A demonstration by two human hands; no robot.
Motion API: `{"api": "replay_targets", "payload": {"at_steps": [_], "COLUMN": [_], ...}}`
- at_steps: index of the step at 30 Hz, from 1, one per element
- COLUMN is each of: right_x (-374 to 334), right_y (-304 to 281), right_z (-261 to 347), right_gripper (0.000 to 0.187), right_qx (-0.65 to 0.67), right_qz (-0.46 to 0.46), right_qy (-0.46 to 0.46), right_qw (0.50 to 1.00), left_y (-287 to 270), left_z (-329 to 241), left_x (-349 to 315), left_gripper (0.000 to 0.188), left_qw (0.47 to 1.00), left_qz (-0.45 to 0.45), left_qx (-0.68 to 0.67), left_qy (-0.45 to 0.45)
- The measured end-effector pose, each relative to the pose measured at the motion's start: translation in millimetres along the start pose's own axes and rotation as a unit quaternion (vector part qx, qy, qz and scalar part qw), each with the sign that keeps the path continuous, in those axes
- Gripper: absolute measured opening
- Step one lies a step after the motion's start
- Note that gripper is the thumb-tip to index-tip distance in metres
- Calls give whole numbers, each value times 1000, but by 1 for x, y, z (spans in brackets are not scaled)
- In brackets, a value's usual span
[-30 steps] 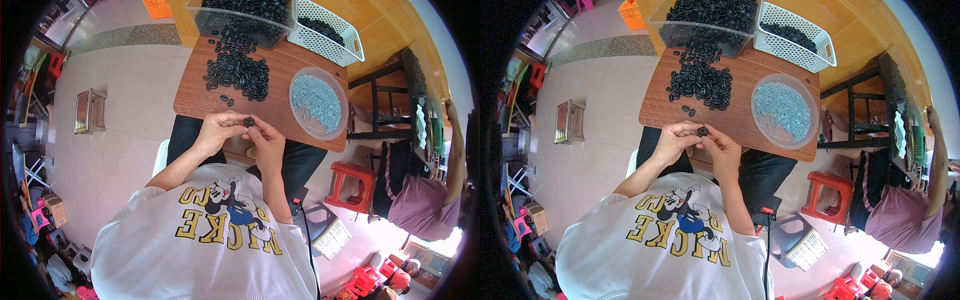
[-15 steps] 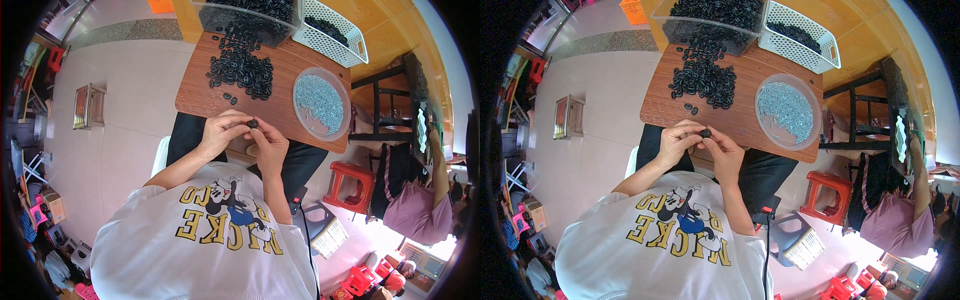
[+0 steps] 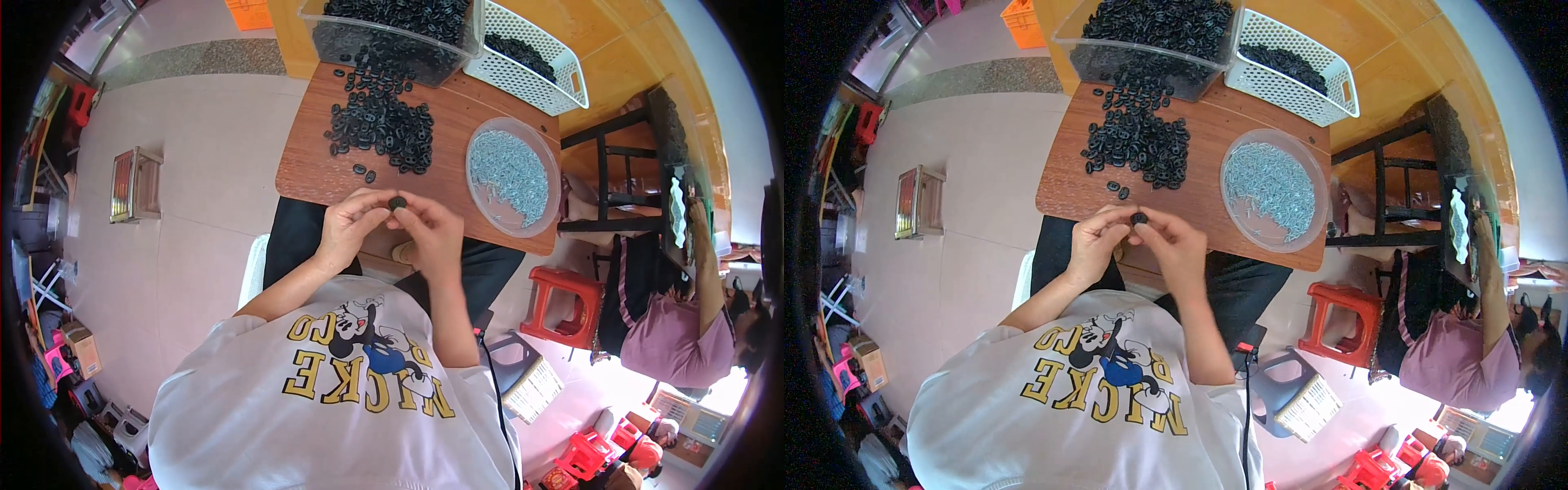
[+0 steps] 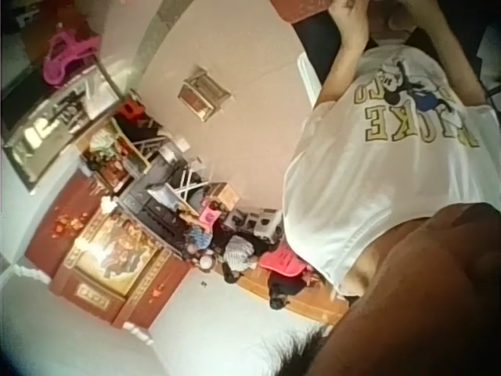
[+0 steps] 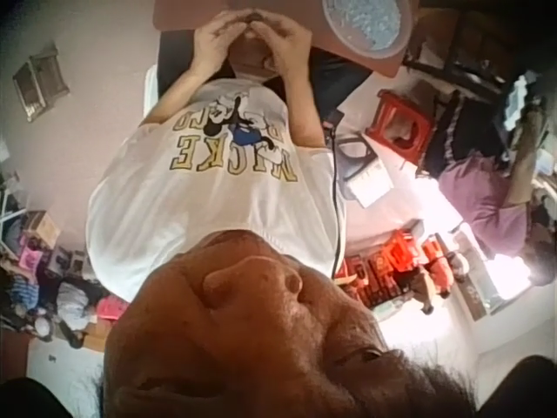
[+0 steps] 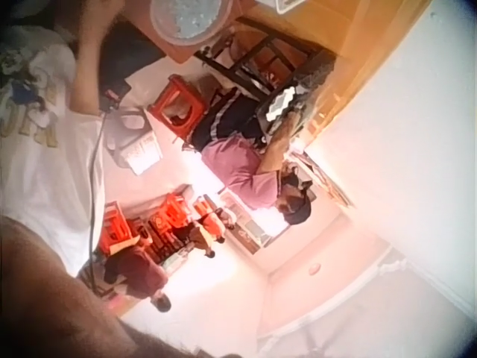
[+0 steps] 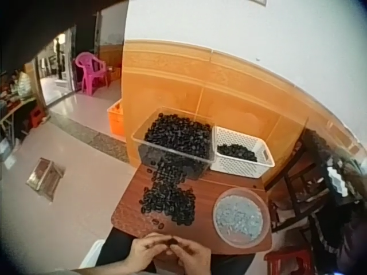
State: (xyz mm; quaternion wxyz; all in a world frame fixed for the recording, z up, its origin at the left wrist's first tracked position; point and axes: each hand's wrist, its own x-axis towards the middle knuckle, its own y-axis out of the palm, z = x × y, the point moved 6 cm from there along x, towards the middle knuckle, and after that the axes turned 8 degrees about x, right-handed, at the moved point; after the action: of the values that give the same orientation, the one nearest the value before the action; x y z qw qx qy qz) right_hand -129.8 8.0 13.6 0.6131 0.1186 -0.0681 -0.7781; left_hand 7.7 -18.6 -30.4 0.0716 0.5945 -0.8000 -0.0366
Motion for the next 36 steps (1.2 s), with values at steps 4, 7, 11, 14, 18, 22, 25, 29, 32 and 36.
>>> {"api": "replay_targets", "payload": {"at_steps": [4,7,11,14,18,22,25,29,32,36], "right_x": [65,140,177,159,114,108,116,123,128,123], "right_y": [-12,-55,-77,-35,46,104,125,145,144,145], "right_z": [70,130,146,108,44,4,-11,-25,-39,-39], "right_gripper": [24,40,62,53,17,11,12,13,13,10], "right_qx": [-184,-72,-62,-198,-389,-419,-482,-580,-625,-599], "right_qz": [75,20,-62,14,102,191,186,193,173,166], "right_qy": [-19,-148,-216,-192,-249,-384,-386,-358,-344,-367], "right_qw": [980,986,972,961,881,800,764,706,679,693], "left_y": [-4,-21,-52,-79,-99,-120,-123,-125,-124,-123], "left_z": [-8,0,10,14,11,-2,-2,5,4,4], "left_x": [5,6,1,-4,9,24,31,29,29,30], "left_gripper": [48,45,36,26,22,19,18,17,17,17], "left_qw": [997,997,991,981,978,965,966,964,966,966], "left_qz": [5,-33,-105,-184,-203,-235,-237,-237,-235,-227], "left_qx": [-78,-63,-73,-37,-2,115,98,113,108,120], "left_qy": [-5,-42,-39,-45,-54,-27,-23,-35,-22,-11]}}
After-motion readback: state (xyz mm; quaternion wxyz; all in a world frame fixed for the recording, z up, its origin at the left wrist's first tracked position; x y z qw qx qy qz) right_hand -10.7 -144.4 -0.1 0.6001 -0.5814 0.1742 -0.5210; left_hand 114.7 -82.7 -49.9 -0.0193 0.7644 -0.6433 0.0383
